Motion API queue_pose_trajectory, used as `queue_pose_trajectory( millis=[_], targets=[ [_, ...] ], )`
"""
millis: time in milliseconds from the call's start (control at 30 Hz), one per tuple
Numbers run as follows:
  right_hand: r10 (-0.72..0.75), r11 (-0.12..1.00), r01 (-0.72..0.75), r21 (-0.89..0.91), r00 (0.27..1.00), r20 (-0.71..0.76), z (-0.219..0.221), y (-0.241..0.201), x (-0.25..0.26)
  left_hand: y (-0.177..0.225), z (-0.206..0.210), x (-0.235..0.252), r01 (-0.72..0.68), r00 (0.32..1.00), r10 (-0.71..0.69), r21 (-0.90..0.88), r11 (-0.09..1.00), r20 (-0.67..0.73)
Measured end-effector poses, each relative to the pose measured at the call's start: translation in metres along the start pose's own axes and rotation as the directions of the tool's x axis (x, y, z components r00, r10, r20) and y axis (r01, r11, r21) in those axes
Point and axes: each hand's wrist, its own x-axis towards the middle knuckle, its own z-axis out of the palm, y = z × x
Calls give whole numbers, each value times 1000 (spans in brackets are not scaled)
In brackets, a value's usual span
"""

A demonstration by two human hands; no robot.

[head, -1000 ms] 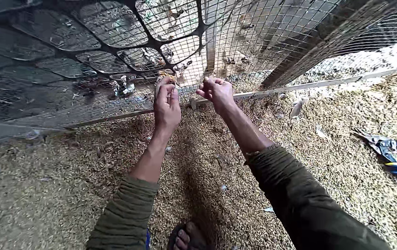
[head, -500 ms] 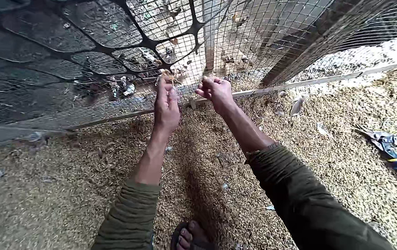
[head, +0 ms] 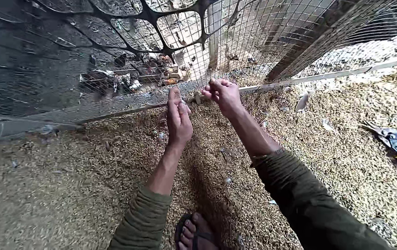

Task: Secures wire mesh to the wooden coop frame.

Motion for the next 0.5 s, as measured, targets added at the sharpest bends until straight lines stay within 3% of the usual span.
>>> queue_pose_trajectory(
  millis=[333,500],
  targets=[
    [-19,999,17,29,999,48,-10,12,-6,1,5,-14,42,999,-42,-59,997,-4],
    [-33,999,31,32,998,61,-12,14,-3,-6,12,-10,-12,998,4,-143,990,-58]
  ],
)
